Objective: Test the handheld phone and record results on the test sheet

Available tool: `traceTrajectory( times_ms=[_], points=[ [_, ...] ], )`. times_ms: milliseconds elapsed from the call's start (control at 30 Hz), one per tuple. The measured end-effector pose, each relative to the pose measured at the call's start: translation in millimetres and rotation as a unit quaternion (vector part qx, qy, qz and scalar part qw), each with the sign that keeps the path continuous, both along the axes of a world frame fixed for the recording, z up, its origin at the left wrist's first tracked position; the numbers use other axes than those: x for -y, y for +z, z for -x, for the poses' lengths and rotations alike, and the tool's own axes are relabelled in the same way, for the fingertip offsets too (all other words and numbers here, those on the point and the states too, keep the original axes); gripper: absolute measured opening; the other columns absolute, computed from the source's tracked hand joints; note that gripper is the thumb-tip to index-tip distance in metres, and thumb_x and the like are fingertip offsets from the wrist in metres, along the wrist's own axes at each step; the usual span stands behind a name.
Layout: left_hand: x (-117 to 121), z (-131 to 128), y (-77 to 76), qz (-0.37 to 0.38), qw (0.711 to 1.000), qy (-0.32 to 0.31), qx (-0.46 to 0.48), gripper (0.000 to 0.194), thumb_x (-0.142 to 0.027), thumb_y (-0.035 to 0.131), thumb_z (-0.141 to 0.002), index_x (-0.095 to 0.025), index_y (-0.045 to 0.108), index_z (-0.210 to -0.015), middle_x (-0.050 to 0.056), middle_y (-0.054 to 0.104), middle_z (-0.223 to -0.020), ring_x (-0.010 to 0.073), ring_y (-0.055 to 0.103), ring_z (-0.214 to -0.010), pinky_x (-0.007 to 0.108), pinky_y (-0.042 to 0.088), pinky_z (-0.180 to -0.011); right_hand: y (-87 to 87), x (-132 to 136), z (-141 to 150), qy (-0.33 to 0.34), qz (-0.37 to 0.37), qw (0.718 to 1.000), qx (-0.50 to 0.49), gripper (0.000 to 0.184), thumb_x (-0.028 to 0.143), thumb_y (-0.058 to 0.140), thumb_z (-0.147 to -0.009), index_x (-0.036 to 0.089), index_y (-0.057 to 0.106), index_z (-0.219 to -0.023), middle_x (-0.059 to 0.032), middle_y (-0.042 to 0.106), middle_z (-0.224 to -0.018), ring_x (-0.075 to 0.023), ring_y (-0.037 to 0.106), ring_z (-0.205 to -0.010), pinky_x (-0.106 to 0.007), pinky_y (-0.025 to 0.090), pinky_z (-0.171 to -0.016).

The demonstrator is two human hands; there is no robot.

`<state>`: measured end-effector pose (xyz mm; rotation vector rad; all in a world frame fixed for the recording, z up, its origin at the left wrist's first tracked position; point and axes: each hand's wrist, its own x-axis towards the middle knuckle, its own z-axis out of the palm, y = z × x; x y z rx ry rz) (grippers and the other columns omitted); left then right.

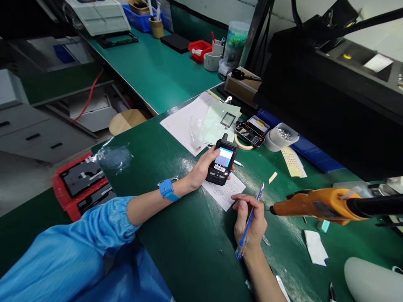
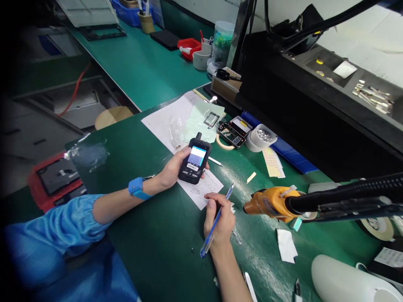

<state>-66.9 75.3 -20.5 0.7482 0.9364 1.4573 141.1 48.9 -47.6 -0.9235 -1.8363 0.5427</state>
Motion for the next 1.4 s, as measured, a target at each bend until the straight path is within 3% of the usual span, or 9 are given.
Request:
traceTrajectory(
  times_ms=[267,467,633,767,1033,1400],
  points=[
    [0,4,-4.5,-0.016,1.0,-0.019,0.017,0.072,-0.071,0.072,-0.093,-0.018,0.06,-0.14,0.011,0.087,-0.098,0.0265,0.084,-0.075,0.03,0.063,-0.057,-4.1,1,-2,0.003,0.009,1.0,0.02,0.007,0.025,0.058,-0.114,0.027,0.065,-0.114,-0.0007,0.084,-0.094,-0.0151,0.073,-0.061,-0.029,0.06,-0.063],
    [5,0,-5.1,-0.029,0.997,-0.067,0.015,0.067,-0.055,0.073,-0.094,-0.021,0.055,-0.149,0.011,0.087,-0.108,0.0281,0.086,-0.083,0.033,0.065,-0.067,-7.8,-1,4,-0.008,-0.017,0.999,-0.047,0.012,0.023,0.063,-0.111,0.028,0.056,-0.12,-0.006,0.083,-0.107,-0.0183,0.08,-0.081,-0.029,0.057,-0.062],
    [11,-7,-5.3,-0.01,0.995,-0.091,-0.031,0.061,-0.048,0.073,-0.093,-0.02,0.06,-0.146,0.009,0.085,-0.113,0.0277,0.082,-0.094,0.035,0.064,-0.078,-1.4,-3,6,-0.009,-0.083,0.996,-0.025,0.018,0.026,0.068,-0.109,0.028,0.053,-0.12,-0.0134,0.083,-0.128,-0.0264,0.082,-0.109,-0.042,0.063,-0.085],
    [14,-11,-9.5,-0.02,0.99,-0.081,-0.109,0.055,-0.044,0.072,-0.092,-0.021,0.069,-0.142,0.009,0.081,-0.129,0.0303,0.075,-0.116,0.036,0.061,-0.094,2.5,-2,7,-0.003,-0.124,0.992,0.02,0.015,0.027,0.065,-0.11,0.029,0.051,-0.116,-0.0141,0.083,-0.138,-0.0302,0.079,-0.124,-0.052,0.058,-0.1],
    [15,-12,-11.2,-0.037,0.979,-0.097,-0.173,0.066,-0.047,0.064,-0.095,-0.018,0.064,-0.155,0.01,0.075,-0.146,0.0344,0.065,-0.138,0.043,0.051,-0.12,1.3,-2,4,0.014,-0.119,0.991,0.063,0.018,0.023,0.064,-0.111,0.029,0.049,-0.121,-0.0139,0.083,-0.139,-0.0293,0.077,-0.119,-0.049,0.055,-0.1],
    [15,-7,-7.1,-0.042,0.968,-0.135,-0.209,0.07,-0.048,0.06,-0.099,-0.017,0.059,-0.162,0.013,0.073,-0.147,0.0365,0.065,-0.137,0.046,0.053,-0.118,-2.4,-3,5,0.003,-0.134,0.99,0.04,0.021,0.023,0.066,-0.11,0.027,0.05,-0.124,-0.0165,0.081,-0.142,-0.0298,0.075,-0.115,-0.049,0.051,-0.1]
  ],
)
